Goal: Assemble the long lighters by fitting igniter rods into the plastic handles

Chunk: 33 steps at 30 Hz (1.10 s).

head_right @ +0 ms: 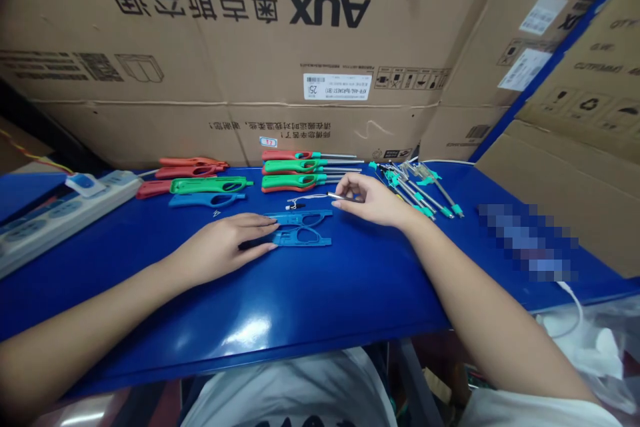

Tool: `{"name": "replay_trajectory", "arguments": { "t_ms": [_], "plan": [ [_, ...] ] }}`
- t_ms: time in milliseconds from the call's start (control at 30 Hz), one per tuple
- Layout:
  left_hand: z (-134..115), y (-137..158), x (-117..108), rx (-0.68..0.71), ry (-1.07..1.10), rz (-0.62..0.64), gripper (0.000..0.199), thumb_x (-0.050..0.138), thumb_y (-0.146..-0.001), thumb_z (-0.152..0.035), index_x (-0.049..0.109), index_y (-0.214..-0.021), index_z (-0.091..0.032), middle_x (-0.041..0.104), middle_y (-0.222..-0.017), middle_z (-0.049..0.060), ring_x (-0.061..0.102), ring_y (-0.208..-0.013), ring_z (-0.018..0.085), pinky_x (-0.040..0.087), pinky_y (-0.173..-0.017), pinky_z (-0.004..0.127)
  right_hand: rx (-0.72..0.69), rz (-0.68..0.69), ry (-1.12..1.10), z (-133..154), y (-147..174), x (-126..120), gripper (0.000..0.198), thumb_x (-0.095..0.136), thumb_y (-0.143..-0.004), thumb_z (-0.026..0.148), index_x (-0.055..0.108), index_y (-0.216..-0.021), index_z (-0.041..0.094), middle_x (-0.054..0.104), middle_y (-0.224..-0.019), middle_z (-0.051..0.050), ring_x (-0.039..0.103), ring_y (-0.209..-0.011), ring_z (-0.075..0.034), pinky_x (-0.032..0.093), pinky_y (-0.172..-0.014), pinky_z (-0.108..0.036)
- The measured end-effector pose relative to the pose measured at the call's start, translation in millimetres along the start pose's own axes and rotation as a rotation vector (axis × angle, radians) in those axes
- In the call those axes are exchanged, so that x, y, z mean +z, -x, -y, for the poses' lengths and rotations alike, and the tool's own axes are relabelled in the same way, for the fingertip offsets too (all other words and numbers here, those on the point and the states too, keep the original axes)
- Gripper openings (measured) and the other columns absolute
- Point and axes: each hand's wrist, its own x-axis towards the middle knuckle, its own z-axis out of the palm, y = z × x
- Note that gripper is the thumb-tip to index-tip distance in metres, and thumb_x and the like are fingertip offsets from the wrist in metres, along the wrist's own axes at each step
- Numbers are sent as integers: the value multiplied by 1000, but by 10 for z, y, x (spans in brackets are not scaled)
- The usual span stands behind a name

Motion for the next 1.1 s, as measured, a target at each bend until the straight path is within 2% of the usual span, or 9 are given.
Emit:
{"name": "replay_trajectory", "arguments": {
  "t_ms": [133,300,433,567,733,833,967,1033,1100],
  "plan": [
    [33,29,-93,-54,-52,46,38,55,-98,-43,72,-124,-22,71,-129,8,68,-118,27,53,-103,41,0,3,40,11,13,4,28,74,-80,46,60,-86,22,57,-78,0,51,-68,-14,44,-65,-30],
    [68,35,-169,-47,-70,95,38,58,-97,-43,72,-125,-21,72,-128,8,69,-116,28,55,-101,41,2,25,98,25,25,0,29,73,-80,47,62,-86,21,60,-75,0,52,-66,-15,44,-63,-30],
    [61,40,-152,-12,-112,60,42,60,-95,-46,71,-127,-20,71,-129,10,68,-118,30,55,-101,45,-17,67,141,42,29,-9,30,71,-82,48,64,-87,20,63,-79,-2,56,-70,-15,46,-66,-30],
    [67,31,-104,81,-86,16,34,57,-98,-40,73,-121,-20,72,-127,8,67,-119,28,55,-100,44,-21,61,163,69,36,-21,31,71,-83,49,65,-88,19,64,-82,-3,57,-72,-16,46,-68,-31],
    [70,24,-88,104,-31,-28,30,61,-96,-40,75,-116,-23,72,-127,7,63,-120,28,56,-98,43,-5,79,145,106,45,-12,30,70,-83,48,65,-87,19,64,-82,-4,57,-72,-15,47,-68,-30],
    [19,26,-74,61,74,-131,44,66,-92,-46,69,-127,-19,70,-128,11,63,-120,29,55,-101,45,3,108,122,138,54,28,29,70,-84,48,66,-88,19,65,-81,-3,56,-70,-15,47,-67,-29],
    [-116,23,7,-73,385,-256,71,74,-86,-44,47,-149,-22,70,-129,9,67,-116,24,54,-103,42,-8,141,129,183,70,124,29,69,-85,47,67,-90,19,65,-81,-3,56,-70,-14,47,-66,-28],
    [-188,21,61,-110,556,-266,73,77,-85,-38,45,-149,-24,74,-117,6,71,-102,19,58,-96,35,-31,159,142,197,73,177,29,68,-86,47,67,-91,18,66,-82,-3,57,-72,-15,47,-67,-28],
    [-245,21,103,-136,654,-281,67,75,-86,-31,49,-146,-23,75,-99,2,72,-87,14,60,-83,27,-51,182,155,201,69,218,29,67,-88,46,68,-92,18,68,-83,-4,58,-73,-15,48,-69,-28]
  ]
}}
